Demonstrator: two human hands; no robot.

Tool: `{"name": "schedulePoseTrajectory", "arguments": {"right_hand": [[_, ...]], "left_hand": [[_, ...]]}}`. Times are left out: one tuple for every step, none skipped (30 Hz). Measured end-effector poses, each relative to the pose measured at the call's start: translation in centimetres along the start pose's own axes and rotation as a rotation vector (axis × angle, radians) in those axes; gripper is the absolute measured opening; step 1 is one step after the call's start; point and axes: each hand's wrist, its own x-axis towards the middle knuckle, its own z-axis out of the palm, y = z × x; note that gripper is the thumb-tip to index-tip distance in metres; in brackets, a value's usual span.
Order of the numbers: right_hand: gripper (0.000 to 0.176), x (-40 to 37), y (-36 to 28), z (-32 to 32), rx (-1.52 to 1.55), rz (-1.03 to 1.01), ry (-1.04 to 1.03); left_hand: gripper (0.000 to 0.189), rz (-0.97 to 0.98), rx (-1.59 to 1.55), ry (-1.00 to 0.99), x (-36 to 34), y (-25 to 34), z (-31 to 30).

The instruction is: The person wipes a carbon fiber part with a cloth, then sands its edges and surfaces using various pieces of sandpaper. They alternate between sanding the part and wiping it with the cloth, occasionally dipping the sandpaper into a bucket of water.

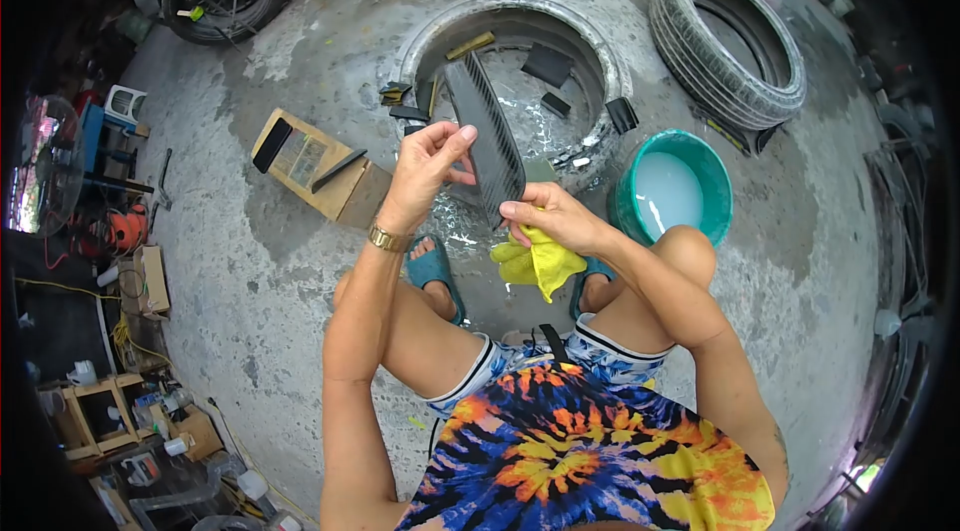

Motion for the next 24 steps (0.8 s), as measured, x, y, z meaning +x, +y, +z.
{"name": "schedulePoseTrajectory", "arguments": {"right_hand": [[0.029,0.0,0.1,-0.1,0.000,0.002,0.003],[0.028,0.0,0.2,-0.1,0.034,-0.011,-0.010],[0.027,0.0,0.2,-0.1,0.067,-0.024,-0.025],[0.027,0.0,0.2,-0.2,0.067,-0.023,-0.023],[0.027,0.0,0.2,-0.2,0.061,-0.035,-0.023],[0.026,0.0,0.2,-0.2,0.055,-0.046,-0.022],[0.026,0.0,0.2,-0.3,0.055,-0.044,-0.021],[0.026,0.1,0.3,-0.3,0.035,-0.030,-0.016],[0.025,0.1,0.4,-0.4,0.015,-0.016,-0.011],[0.025,0.1,0.4,-0.4,0.016,-0.013,-0.011],[0.025,0.1,0.3,-0.4,0.033,-0.020,-0.025],[0.024,0.1,0.3,-0.4,0.051,-0.028,-0.039],[0.024,0.1,0.2,-0.4,0.050,-0.027,-0.039],[0.023,0.0,0.1,-0.4,0.058,-0.038,-0.046],[0.022,0.0,0.1,-0.4,0.066,-0.048,-0.053],[0.022,0.0,0.1,-0.4,0.064,-0.046,-0.055],[0.021,0.0,0.0,-0.5,0.070,-0.042,-0.058],[0.021,0.0,0.0,-0.5,0.077,-0.037,-0.061],[0.021,0.0,0.0,-0.5,0.077,-0.036,-0.062],[0.020,0.0,-0.1,-0.4,0.074,-0.044,-0.066],[0.020,0.0,-0.2,-0.4,0.071,-0.051,-0.070],[0.020,0.0,-0.1,-0.5,0.071,-0.051,-0.072],[0.020,-0.1,-0.1,-0.5,0.070,-0.051,-0.072],[0.020,0.0,-0.1,-0.6,0.068,-0.052,-0.073]], "left_hand": [[0.025,-0.002,-0.002,-0.003,-0.1,0.0,0.1],[0.027,-0.021,0.009,-0.029,-0.2,0.1,0.1],[0.035,-0.040,0.021,-0.055,-0.3,0.2,0.1],[0.035,-0.041,0.020,-0.055,-0.3,0.0,0.4],[0.046,0.039,0.103,-0.065,-0.3,-0.5,0.8],[0.060,0.119,0.186,-0.075,-0.2,-0.9,1.0],[0.082,0.075,0.216,-0.075,0.0,-1.2,0.9],[0.082,0.074,0.214,-0.075,0.0,-1.4,0.9],[0.088,0.089,0.185,-0.056,-0.1,-1.1,1.3],[0.093,0.104,0.157,-0.036,-0.2,-0.8,1.5],[0.093,0.103,0.155,-0.036,-0.3,-0.7,1.4],[0.097,0.113,0.177,-0.028,-0.2,-0.6,1.3],[0.101,0.123,0.199,-0.020,-0.1,-0.4,1.2],[0.101,0.124,0.197,-0.019,-0.1,-0.1,1.1],[0.101,0.119,0.191,-0.016,-0.2,0.4,1.1],[0.102,0.114,0.187,-0.014,-0.2,0.7,1.1],[0.102,0.114,0.186,-0.011,-0.2,0.6,1.1],[0.098,0.125,0.167,0.010,0.0,0.6,1.0],[0.095,0.136,0.147,0.030,0.0,0.6,0.9],[0.095,0.136,0.148,0.031,0.1,0.7,0.9],[0.087,0.117,0.131,0.060,0.1,0.9,1.0],[0.080,0.098,0.115,0.089,0.0,1.1,1.0],[0.080,0.098,0.116,0.090,0.0,1.2,1.0],[0.072,0.099,0.125,0.120,0.0,1.2,1.0]]}}
